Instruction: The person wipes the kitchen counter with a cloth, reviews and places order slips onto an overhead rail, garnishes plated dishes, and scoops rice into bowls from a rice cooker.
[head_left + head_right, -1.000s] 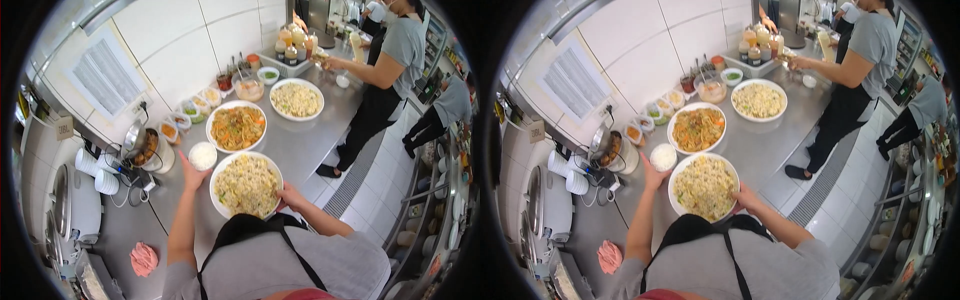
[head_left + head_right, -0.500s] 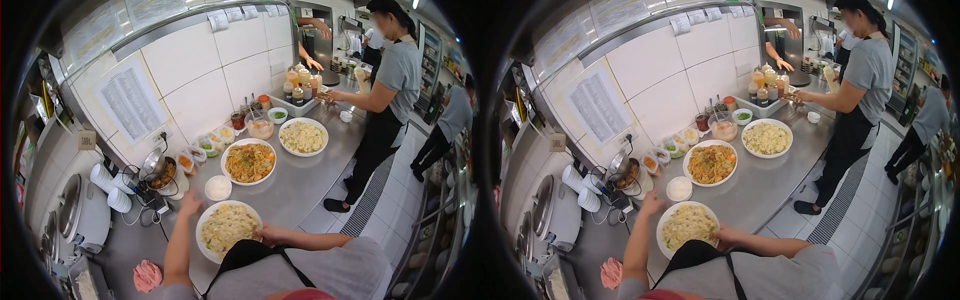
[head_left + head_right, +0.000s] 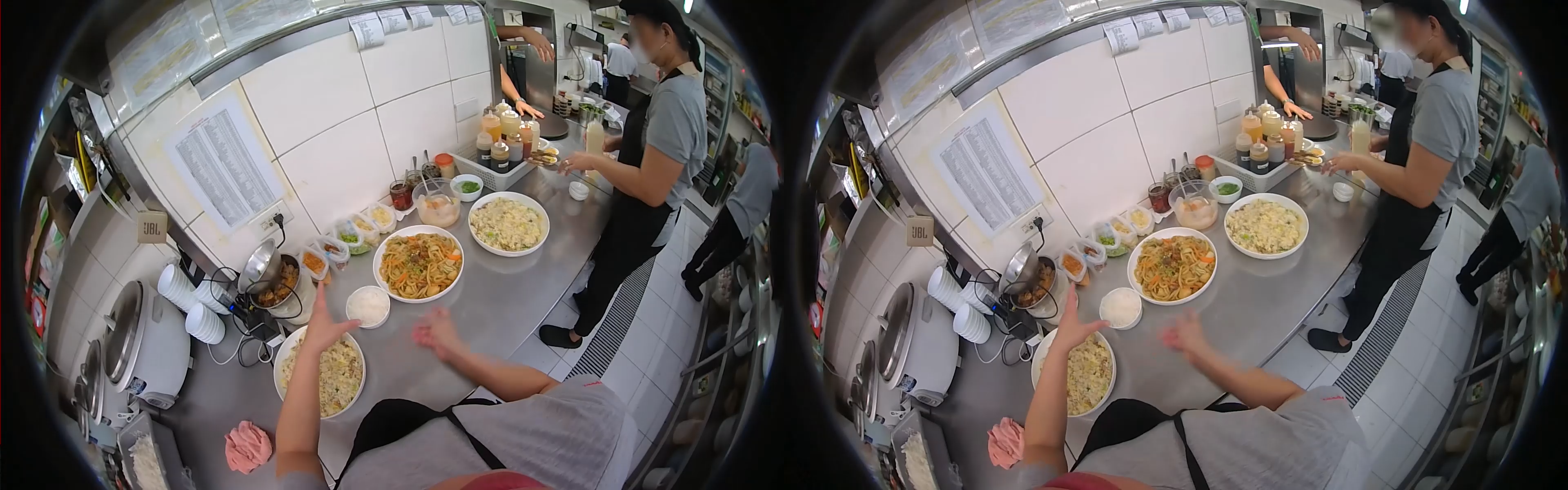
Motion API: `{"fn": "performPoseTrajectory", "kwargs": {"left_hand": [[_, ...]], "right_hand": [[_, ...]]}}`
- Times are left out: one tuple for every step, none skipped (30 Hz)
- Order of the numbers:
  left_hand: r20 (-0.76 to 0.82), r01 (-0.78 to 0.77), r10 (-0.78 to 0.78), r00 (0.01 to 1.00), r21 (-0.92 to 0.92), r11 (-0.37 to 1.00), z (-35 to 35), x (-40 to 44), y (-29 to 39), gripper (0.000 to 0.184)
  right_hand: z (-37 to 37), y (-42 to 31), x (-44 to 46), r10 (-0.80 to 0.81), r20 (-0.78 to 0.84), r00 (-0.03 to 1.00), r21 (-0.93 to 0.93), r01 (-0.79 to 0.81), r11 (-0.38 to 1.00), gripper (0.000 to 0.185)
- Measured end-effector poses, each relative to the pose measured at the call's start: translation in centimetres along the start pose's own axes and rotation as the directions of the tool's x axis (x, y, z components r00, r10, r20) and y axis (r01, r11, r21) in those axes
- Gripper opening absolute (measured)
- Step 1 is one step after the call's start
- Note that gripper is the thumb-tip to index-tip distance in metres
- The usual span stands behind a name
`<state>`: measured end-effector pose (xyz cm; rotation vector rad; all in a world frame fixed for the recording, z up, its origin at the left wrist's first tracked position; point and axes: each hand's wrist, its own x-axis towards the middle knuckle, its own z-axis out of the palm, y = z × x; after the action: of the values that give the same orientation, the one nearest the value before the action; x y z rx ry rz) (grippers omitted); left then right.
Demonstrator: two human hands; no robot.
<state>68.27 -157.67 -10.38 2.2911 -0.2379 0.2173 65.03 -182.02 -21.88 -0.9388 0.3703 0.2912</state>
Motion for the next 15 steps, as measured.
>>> {"fn": "performPoseTrajectory", "kwargs": {"left_hand": [[0.052,-0.080,0.075,0.996,0.109,0.991,0.8,0.9,0.6,0.112],[0.115,-0.164,0.142,0.983,0.210,0.964,1.7,1.5,0.9,0.120],[0.120,-0.161,0.138,0.983,0.205,0.966,3.0,2.2,0.5,0.120],[0.171,-0.115,0.070,0.983,0.270,0.956,4.2,3.1,0.0,0.126],[0.216,-0.075,0.000,0.976,0.339,0.938,5.1,3.8,-0.7,0.131],[0.216,-0.077,0.003,0.976,0.338,0.938,5.4,4.0,-0.6,0.131],[0.260,-0.047,-0.037,0.965,0.310,0.950,5.7,4.4,-0.4,0.132],[0.305,-0.015,-0.074,0.949,0.281,0.960,6.1,4.8,-0.2,0.134],[0.306,-0.017,-0.072,0.949,0.279,0.960,6.2,4.9,0.3,0.134],[0.314,0.010,-0.114,0.943,0.315,0.949,6.1,4.8,0.7,0.134],[0.321,0.038,-0.158,0.934,0.350,0.936,6.1,4.8,1.0,0.135],[0.326,0.045,-0.165,0.931,0.346,0.937,6.3,5.0,0.8,0.135],[0.333,0.029,-0.153,0.931,0.349,0.937,6.5,5.1,0.6,0.134],[0.340,0.014,-0.142,0.930,0.353,0.936,6.6,5.1,0.4,0.134],[0.345,0.023,-0.152,0.926,0.349,0.937,6.8,5.0,0.2,0.134]], "right_hand": [[-0.3,-2.4,0.7,-0.006,-0.136,0.991,0.083,0.017,0.996,0.049],[-0.6,-4.1,1.6,-0.059,-0.138,0.989,0.081,0.071,0.994,0.046],[-0.9,-5.1,2.5,-0.113,-0.141,0.984,0.079,0.124,0.989,0.043],[-1.2,-5.6,3.3,-0.111,-0.145,0.983,0.077,0.123,0.989,0.043],[-1.3,-6.0,4.1,-0.088,-0.134,0.987,0.026,0.092,0.995,0.038],[-1.3,-6.3,4.4,-0.067,-0.123,0.990,-0.026,0.064,0.998,0.035],[-1.3,-6.5,4.6,-0.073,-0.124,0.990,-0.028,0.070,0.997,0.035],[-1.5,-6.4,4.6,-0.082,-0.153,0.985,-0.055,0.074,0.996,0.032],[-1.3,-6.5,4.4,-0.086,-0.180,0.980,-0.081,0.072,0.994,0.030],[-1.4,-6.6,4.0,-0.084,-0.182,0.980,-0.081,0.070,0.994,0.030],[-1.9,-6.8,3.5,-0.091,-0.167,0.982,-0.094,0.076,0.993,0.031],[-2.3,-7.0,2.9,-0.095,-0.155,0.983,-0.110,0.079,0.991,0.032],[-2.8,-6.9,2.5,-0.085,-0.162,0.983,-0.115,0.067,0.991,0.032],[-3.3,-6.8,2.0,-0.094,-0.121,0.988,-0.115,0.081,0.990,0.036],[-3.9,-6.7,1.7,-0.106,-0.078,0.991,-0.114,0.096,0.989,0.040]]}}
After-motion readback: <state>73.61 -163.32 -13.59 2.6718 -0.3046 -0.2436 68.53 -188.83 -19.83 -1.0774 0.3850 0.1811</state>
